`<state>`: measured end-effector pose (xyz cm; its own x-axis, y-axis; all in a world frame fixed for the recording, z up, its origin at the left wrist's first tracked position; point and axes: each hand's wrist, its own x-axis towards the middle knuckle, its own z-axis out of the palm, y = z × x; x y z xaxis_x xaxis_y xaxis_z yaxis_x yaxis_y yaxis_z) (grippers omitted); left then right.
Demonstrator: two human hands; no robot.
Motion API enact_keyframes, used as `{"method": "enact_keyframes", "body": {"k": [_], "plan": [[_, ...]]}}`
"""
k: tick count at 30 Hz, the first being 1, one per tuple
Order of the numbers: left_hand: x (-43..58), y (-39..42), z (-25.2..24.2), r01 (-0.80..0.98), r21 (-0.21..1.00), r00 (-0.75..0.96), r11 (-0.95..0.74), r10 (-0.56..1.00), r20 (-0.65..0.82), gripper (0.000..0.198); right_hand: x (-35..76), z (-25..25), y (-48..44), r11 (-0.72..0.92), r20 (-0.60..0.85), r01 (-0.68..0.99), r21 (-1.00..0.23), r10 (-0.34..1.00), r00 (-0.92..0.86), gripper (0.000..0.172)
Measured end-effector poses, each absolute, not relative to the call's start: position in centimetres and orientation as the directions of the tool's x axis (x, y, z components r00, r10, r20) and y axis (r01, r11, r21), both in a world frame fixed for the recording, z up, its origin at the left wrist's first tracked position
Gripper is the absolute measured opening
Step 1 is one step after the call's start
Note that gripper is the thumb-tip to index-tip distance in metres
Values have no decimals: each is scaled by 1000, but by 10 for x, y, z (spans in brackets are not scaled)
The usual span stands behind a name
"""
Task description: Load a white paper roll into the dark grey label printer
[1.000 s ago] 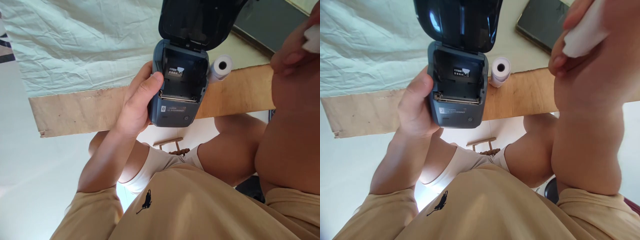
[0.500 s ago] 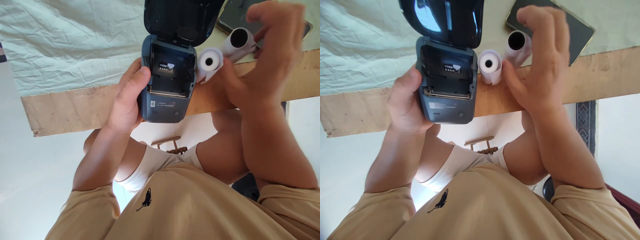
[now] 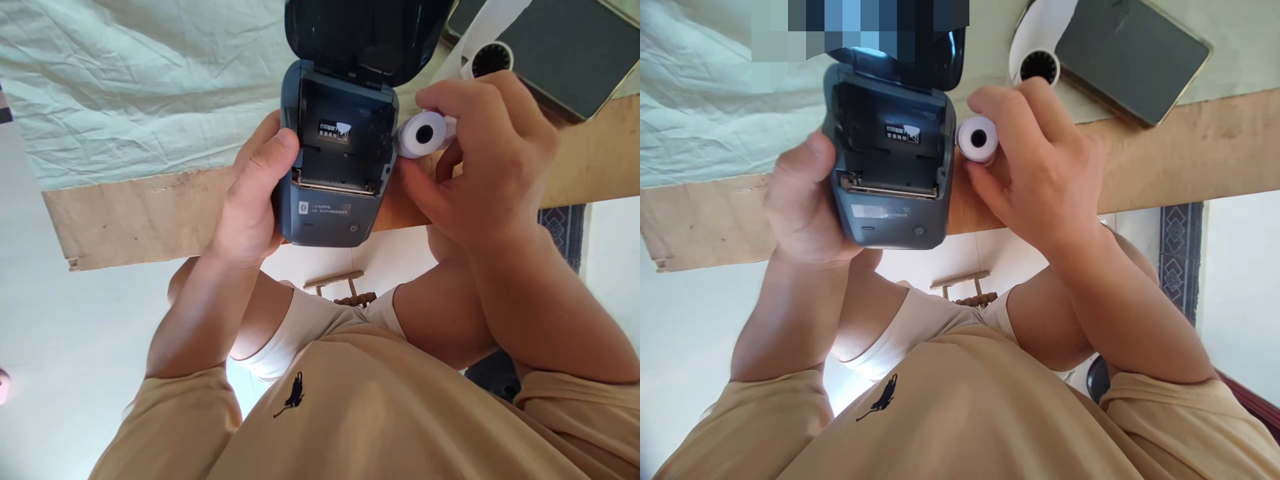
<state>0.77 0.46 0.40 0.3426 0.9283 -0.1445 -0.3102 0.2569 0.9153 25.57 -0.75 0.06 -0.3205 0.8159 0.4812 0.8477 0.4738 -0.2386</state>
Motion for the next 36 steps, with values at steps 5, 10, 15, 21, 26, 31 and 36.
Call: {"method": "enact_keyframes", "body": {"k": [5, 10, 15, 21, 26, 31, 36], "plan": [[7, 4, 3, -305, 913, 338, 272, 927, -163, 17, 249, 3, -11, 451, 612, 868, -206, 752, -246, 23], [7, 4, 4, -291, 912, 324, 291, 926, -192, 17, 254, 16, -20, 422, 542, 875, -237, 805, -242, 26], [9, 5, 6, -295, 898, 315, 327, 920, -232, 22, 259, 16, -23, 436, 527, 868, -238, 808, -262, 30], [8, 5, 5, -320, 897, 347, 305, 919, -189, 14, 260, 12, -22, 427, 479, 885, -186, 826, -298, 36], [9, 6, 6, -319, 896, 343, 310, 919, -196, 16, 262, 13, -20, 481, 459, 859, -172, 811, -362, 31], [9, 6, 7, -315, 889, 350, 333, 911, -217, 16, 262, 8, -20, 510, 366, 811, -285, 840, -400, 35], [9, 6, 9, -325, 881, 360, 344, 906, -221, 19, 262, 8, -19, 532, 388, 793, -298, 826, -408, 33]]}}
